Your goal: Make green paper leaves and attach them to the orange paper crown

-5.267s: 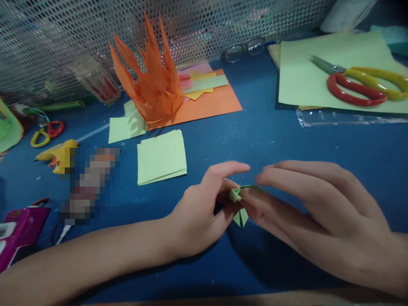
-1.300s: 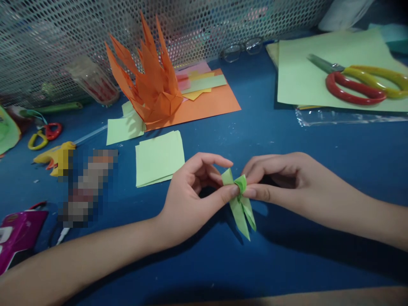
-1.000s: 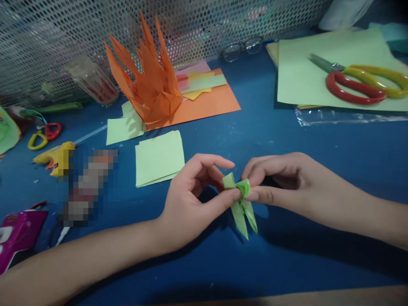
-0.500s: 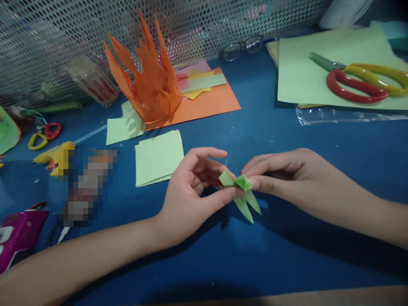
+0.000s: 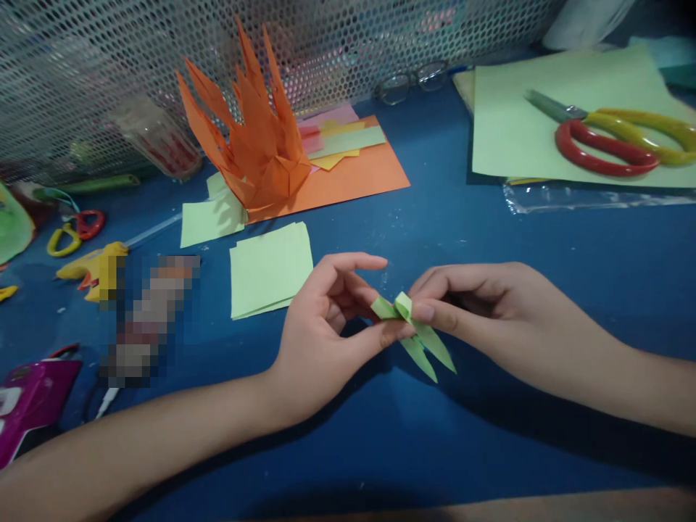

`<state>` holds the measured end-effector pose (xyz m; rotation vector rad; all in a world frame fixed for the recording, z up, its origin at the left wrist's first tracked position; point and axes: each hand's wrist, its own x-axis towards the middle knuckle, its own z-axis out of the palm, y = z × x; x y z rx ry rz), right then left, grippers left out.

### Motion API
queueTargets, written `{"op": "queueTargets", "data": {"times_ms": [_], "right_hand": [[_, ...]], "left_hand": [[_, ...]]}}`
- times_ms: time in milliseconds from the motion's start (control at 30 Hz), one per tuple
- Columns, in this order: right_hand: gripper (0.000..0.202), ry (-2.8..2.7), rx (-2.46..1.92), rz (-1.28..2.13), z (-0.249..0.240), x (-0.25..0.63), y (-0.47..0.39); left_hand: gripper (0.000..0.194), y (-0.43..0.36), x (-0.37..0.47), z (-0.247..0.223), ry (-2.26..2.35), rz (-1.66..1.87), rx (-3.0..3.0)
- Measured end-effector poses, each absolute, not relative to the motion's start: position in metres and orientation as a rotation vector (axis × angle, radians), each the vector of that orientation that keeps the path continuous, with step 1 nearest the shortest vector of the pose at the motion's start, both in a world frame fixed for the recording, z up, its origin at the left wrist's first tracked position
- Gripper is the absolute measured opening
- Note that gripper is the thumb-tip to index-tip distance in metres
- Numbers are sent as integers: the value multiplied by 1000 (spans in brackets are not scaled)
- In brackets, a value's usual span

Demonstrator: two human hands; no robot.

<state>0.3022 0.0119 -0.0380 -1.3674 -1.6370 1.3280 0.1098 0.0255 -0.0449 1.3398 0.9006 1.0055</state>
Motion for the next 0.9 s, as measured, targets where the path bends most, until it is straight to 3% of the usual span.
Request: {"op": "queueTargets", "data": {"times_ms": [233, 433, 633, 900], "right_hand": [[35, -1664, -1365, 1277, -40, 300, 9], [32, -1695, -1344, 1191, -37, 297, 5], [27, -1645, -1327, 1173, -35, 297, 3], [19, -1547, -1345, 1336, -36, 302, 12]], "left_hand": [[51, 25, 110, -43, 917, 966, 1321], [36, 25, 111, -44, 794, 903, 1198], [42, 25, 112, -42, 813, 773, 1154], [39, 30, 112, -43, 887, 846, 1063]]}}
